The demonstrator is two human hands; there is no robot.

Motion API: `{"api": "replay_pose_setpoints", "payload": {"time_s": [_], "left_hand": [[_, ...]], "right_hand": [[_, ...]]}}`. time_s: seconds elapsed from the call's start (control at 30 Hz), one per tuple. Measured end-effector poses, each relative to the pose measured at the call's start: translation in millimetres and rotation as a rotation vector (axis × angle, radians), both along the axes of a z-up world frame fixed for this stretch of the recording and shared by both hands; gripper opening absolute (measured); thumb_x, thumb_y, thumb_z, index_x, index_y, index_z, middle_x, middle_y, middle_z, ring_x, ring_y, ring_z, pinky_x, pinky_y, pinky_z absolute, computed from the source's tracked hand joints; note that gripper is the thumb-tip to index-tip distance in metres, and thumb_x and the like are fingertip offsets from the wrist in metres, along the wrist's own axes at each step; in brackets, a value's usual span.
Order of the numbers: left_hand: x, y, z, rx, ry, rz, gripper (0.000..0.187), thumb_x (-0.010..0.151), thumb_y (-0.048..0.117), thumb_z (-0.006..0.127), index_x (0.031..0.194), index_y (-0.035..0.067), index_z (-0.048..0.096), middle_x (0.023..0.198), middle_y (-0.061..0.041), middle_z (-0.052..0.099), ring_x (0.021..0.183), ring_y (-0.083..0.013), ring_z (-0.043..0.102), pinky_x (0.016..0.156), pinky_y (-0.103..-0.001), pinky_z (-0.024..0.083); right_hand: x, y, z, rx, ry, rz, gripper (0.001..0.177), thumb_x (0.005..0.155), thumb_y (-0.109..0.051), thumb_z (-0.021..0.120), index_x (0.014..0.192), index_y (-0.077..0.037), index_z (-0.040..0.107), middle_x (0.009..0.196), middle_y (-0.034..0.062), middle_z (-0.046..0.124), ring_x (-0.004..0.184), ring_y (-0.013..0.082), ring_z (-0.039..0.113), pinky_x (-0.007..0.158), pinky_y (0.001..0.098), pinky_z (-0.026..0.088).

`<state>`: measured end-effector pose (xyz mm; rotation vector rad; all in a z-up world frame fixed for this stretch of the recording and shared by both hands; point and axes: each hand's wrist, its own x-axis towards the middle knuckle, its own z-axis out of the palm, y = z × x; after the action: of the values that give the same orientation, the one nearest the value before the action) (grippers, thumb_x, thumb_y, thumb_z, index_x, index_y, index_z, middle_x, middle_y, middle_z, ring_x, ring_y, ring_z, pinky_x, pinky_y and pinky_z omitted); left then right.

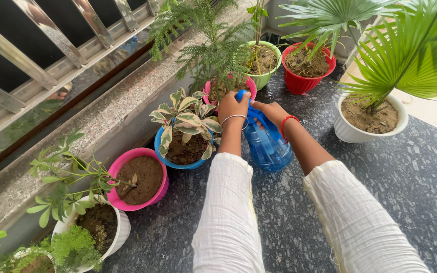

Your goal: The person uses a blue spray bottle to water several potted plants arranged on a tiled floor. They systematically move from one pot to the next, spraying water onto the soil and leaves of each plant.

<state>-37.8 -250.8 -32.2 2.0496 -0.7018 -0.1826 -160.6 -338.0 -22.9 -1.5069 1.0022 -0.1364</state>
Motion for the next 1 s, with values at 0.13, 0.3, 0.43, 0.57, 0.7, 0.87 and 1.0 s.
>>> {"api": "replay_pose_setpoints", "payload": {"time_s": [0.13, 0.3, 0.43, 0.57, 0.7, 0.87, 1.0], "left_hand": [[5, 2, 0, -0.057, -0.006, 0.011, 0.046, 0.080, 0.049, 0.073, 0.099, 0.008, 0.077, 0.093, -0.017, 0.076, 0.088, -0.0352, 0.074, 0.081, -0.045, 0.056], [8, 6, 1, -0.003, 0.040, 0.010, 0.047, 0.081, 0.049, 0.073, 0.098, 0.006, 0.077, 0.094, -0.017, 0.077, 0.089, -0.0348, 0.074, 0.081, -0.044, 0.056], [7, 4, -3, -0.033, 0.024, -0.019, 0.046, 0.079, 0.047, 0.074, 0.100, 0.006, 0.077, 0.094, -0.017, 0.076, 0.089, -0.0340, 0.075, 0.081, -0.044, 0.057], [7, -4, -7, -0.040, -0.025, -0.011, 0.046, 0.079, 0.046, 0.075, 0.102, 0.006, 0.077, 0.098, -0.019, 0.076, 0.093, -0.0352, 0.074, 0.085, -0.045, 0.056], [9, -8, -5, -0.034, -0.016, 0.012, 0.047, 0.079, 0.044, 0.077, 0.107, 0.007, 0.075, 0.105, -0.019, 0.075, 0.098, -0.0346, 0.072, 0.087, -0.044, 0.056], [9, 0, -5, -0.038, -0.017, 0.024, 0.042, 0.080, 0.041, 0.076, 0.113, 0.015, 0.073, 0.109, -0.012, 0.075, 0.100, -0.0319, 0.072, 0.087, -0.043, 0.055], [11, 4, -8, -0.049, -0.031, -0.017, 0.037, 0.080, 0.035, 0.076, 0.113, 0.018, 0.074, 0.109, -0.010, 0.075, 0.099, -0.0310, 0.072, 0.086, -0.043, 0.055]], "right_hand": [[0, -12, -18, 0.017, -0.094, 0.081, 0.047, 0.095, -0.042, 0.065, 0.091, 0.004, 0.073, 0.075, 0.0126, 0.070, 0.061, 0.0202, 0.065, 0.062, 0.0339, 0.053], [-1, -19, -26, -0.068, -0.084, 0.150, 0.042, 0.095, -0.037, 0.065, 0.093, 0.003, 0.074, 0.076, 0.0117, 0.071, 0.063, 0.0184, 0.065, 0.064, 0.0319, 0.054], [-3, -8, -12, -0.072, -0.030, 0.118, 0.054, 0.098, -0.046, 0.060, 0.090, 0.006, 0.073, 0.074, 0.0135, 0.069, 0.061, 0.0214, 0.063, 0.063, 0.0341, 0.053], [-9, 6, 6, 0.026, -0.036, 0.093, 0.058, 0.098, -0.053, 0.056, 0.089, 0.003, 0.071, 0.074, 0.0110, 0.067, 0.062, 0.0209, 0.064, 0.061, 0.0354, 0.051], [-9, 9, 9, 0.113, -0.082, 0.077, 0.051, 0.098, -0.048, 0.058, 0.092, 0.001, 0.069, 0.075, 0.0097, 0.065, 0.065, 0.0202, 0.062, 0.060, 0.0363, 0.049], [-8, 2, -4, 0.123, -0.092, 0.127, 0.037, 0.097, -0.037, 0.064, 0.100, -0.001, 0.071, 0.081, 0.0080, 0.071, 0.071, 0.0170, 0.065, 0.067, 0.0338, 0.053], [-7, -5, -20, 0.102, -0.077, 0.112, 0.031, 0.096, -0.032, 0.065, 0.105, -0.002, 0.071, 0.085, 0.0085, 0.074, 0.072, 0.0166, 0.067, 0.071, 0.0332, 0.056]]}}
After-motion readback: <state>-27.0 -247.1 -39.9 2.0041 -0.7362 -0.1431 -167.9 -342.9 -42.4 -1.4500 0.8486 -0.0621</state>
